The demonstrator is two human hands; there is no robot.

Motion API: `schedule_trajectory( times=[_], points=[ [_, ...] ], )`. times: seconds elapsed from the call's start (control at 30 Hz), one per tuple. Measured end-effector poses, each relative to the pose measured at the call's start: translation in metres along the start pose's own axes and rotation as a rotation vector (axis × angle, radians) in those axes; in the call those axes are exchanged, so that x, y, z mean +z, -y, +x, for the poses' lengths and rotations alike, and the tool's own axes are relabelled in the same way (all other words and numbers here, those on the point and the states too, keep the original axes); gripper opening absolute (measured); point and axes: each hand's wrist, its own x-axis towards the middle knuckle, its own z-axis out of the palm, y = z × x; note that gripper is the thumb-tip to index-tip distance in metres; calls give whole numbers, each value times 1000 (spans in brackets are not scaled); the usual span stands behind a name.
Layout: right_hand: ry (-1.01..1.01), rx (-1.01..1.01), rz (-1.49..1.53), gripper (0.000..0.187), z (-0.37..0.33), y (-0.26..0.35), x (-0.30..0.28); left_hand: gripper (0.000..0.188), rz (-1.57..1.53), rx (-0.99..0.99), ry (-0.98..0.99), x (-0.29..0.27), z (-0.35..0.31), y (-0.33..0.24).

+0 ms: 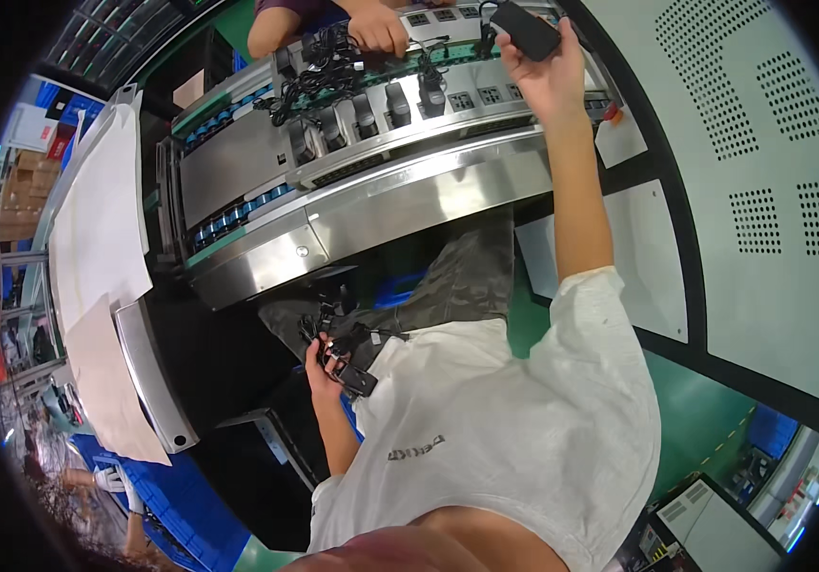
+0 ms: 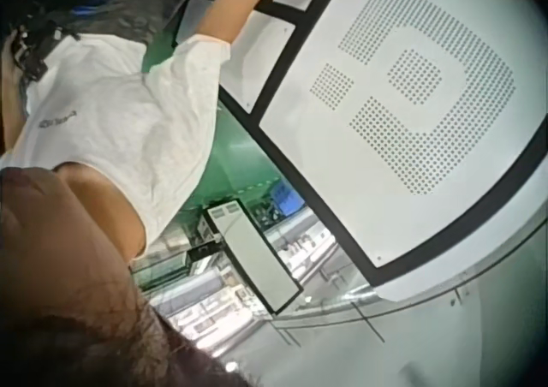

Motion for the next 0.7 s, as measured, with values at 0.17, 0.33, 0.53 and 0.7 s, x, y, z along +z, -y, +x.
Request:
schedule_trajectory(
  times=[0.17, 0.33, 0.53, 0.7],
  points=[
    [109, 50, 88, 41, 5, 17, 36, 16, -26, -7, -4, 9, 6, 0],
    [-290, 66, -463, 53, 18, 9, 124, 18, -55, -6, 2, 4, 7, 1],
    [331, 143, -1069, 44, 21, 11, 135, 18, -37, -2, 6, 2, 8, 0],
    [598, -3, -1499, 37, 15, 15, 144, 18, -43, -2, 36, 0, 7, 1]
  ],
)
